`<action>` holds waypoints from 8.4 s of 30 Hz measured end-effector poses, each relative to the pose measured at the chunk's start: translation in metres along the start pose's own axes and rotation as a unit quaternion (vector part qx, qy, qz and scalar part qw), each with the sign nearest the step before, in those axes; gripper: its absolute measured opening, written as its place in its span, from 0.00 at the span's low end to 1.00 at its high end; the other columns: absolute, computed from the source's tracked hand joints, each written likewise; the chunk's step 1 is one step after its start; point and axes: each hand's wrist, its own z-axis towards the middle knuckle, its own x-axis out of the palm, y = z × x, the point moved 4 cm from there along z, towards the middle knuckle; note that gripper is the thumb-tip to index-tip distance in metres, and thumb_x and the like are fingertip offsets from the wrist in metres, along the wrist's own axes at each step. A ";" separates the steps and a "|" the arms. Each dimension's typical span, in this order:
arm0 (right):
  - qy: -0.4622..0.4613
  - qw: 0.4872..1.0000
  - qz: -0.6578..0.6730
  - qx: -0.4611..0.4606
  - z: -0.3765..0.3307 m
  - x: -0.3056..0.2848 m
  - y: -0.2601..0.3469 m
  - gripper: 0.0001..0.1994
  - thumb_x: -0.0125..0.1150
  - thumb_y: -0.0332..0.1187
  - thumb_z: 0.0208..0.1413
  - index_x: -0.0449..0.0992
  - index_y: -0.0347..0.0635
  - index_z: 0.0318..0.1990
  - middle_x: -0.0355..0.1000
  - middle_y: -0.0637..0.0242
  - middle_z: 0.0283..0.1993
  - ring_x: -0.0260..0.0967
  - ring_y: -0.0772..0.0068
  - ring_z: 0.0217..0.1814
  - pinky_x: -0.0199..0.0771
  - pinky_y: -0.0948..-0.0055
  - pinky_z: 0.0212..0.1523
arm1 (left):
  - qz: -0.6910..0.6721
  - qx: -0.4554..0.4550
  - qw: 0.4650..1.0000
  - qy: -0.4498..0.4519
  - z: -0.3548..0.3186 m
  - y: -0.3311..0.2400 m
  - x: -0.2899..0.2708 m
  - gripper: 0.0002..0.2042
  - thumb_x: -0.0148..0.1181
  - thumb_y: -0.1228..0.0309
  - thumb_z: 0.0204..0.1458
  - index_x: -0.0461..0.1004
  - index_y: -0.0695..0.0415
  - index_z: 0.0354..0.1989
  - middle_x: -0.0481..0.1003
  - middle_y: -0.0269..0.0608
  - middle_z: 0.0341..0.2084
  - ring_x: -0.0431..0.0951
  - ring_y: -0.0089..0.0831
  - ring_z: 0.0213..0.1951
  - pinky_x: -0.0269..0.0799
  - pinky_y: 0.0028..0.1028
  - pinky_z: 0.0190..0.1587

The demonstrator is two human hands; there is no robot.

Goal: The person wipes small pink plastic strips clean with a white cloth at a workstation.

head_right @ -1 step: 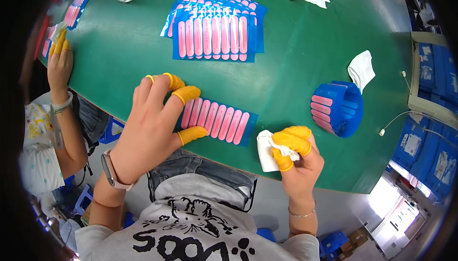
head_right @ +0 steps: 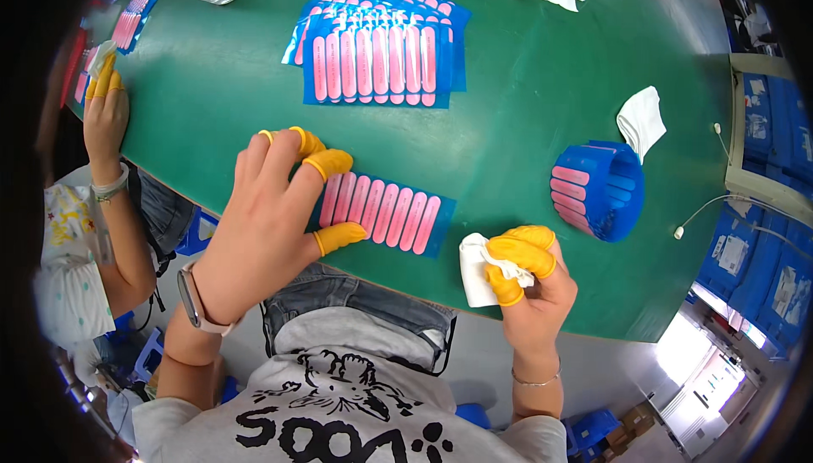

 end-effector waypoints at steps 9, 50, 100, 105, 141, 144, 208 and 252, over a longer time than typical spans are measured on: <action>-0.035 0.999 0.004 -0.017 -0.006 0.005 0.004 0.10 0.69 0.27 0.49 0.80 0.33 0.39 0.74 0.61 0.40 0.68 0.66 0.43 0.68 0.70 0.46 | -0.026 -0.011 1.000 0.004 -0.006 0.008 -0.003 0.16 0.69 0.70 0.45 0.77 0.59 0.42 0.69 0.42 0.38 0.68 0.42 0.40 0.65 0.38 0.44; 0.293 0.872 -0.239 -0.311 0.057 0.117 0.050 0.14 0.64 0.22 0.39 0.82 0.43 0.37 0.73 0.66 0.38 0.69 0.63 0.37 0.70 0.66 0.31 | -0.024 -0.027 0.999 0.037 -0.086 -0.036 0.038 0.12 0.66 0.62 0.49 0.75 0.57 0.30 0.68 0.31 0.14 0.70 0.28 0.18 0.59 0.30 0.28; -0.006 0.796 0.588 -0.142 -0.008 -0.070 0.003 0.07 0.58 0.44 0.58 0.73 0.60 0.28 0.63 0.80 0.31 0.63 0.77 0.34 0.56 0.68 0.33 | -0.237 0.337 0.911 0.026 0.067 -0.098 0.046 0.22 0.70 0.73 0.41 0.73 0.57 0.48 0.73 0.42 0.37 0.73 0.42 0.37 0.71 0.34 0.39; -0.113 0.779 0.597 -0.155 -0.022 -0.099 -0.014 0.08 0.58 0.47 0.57 0.74 0.60 0.30 0.65 0.81 0.33 0.63 0.79 0.35 0.57 0.70 0.32 | -0.228 0.274 0.933 -0.043 0.103 -0.103 0.073 0.28 0.71 0.75 0.42 0.69 0.58 0.55 0.73 0.40 0.36 0.74 0.41 0.36 0.72 0.36 0.40; 0.007 0.969 -0.200 -0.146 0.054 0.082 0.045 0.11 0.68 0.24 0.47 0.80 0.39 0.40 0.75 0.61 0.42 0.72 0.65 0.40 0.69 0.70 0.43 | -0.026 0.105 0.994 -0.028 -0.057 -0.023 0.036 0.23 0.67 0.62 0.48 0.75 0.55 0.53 0.74 0.38 0.53 0.69 0.36 0.60 0.49 0.59 0.67; 0.116 0.890 -0.362 -0.250 0.049 0.104 0.040 0.09 0.69 0.28 0.44 0.80 0.42 0.35 0.74 0.63 0.41 0.69 0.62 0.39 0.65 0.61 0.46 | -0.058 0.092 0.994 -0.004 -0.065 -0.020 0.042 0.24 0.67 0.63 0.47 0.75 0.55 0.54 0.74 0.39 0.52 0.70 0.36 0.59 0.53 0.54 0.67; 0.168 0.824 -0.403 -0.362 0.063 0.090 0.028 0.12 0.67 0.29 0.47 0.79 0.47 0.42 0.73 0.69 0.40 0.69 0.68 0.41 0.66 0.57 0.46 | 0.048 0.087 0.992 0.078 -0.069 -0.045 0.043 0.21 0.51 0.68 0.56 0.70 0.64 0.57 0.68 0.55 0.58 0.62 0.51 0.67 0.48 0.66 0.65; 0.030 0.879 -0.382 -0.283 0.059 0.043 0.032 0.16 0.72 0.23 0.43 0.80 0.40 0.43 0.74 0.60 0.38 0.69 0.60 0.36 0.67 0.69 0.35 | -0.130 0.008 0.990 -0.053 -0.053 -0.027 0.028 0.25 0.71 0.61 0.42 0.74 0.59 0.48 0.69 0.49 0.44 0.68 0.48 0.47 0.63 0.51 0.56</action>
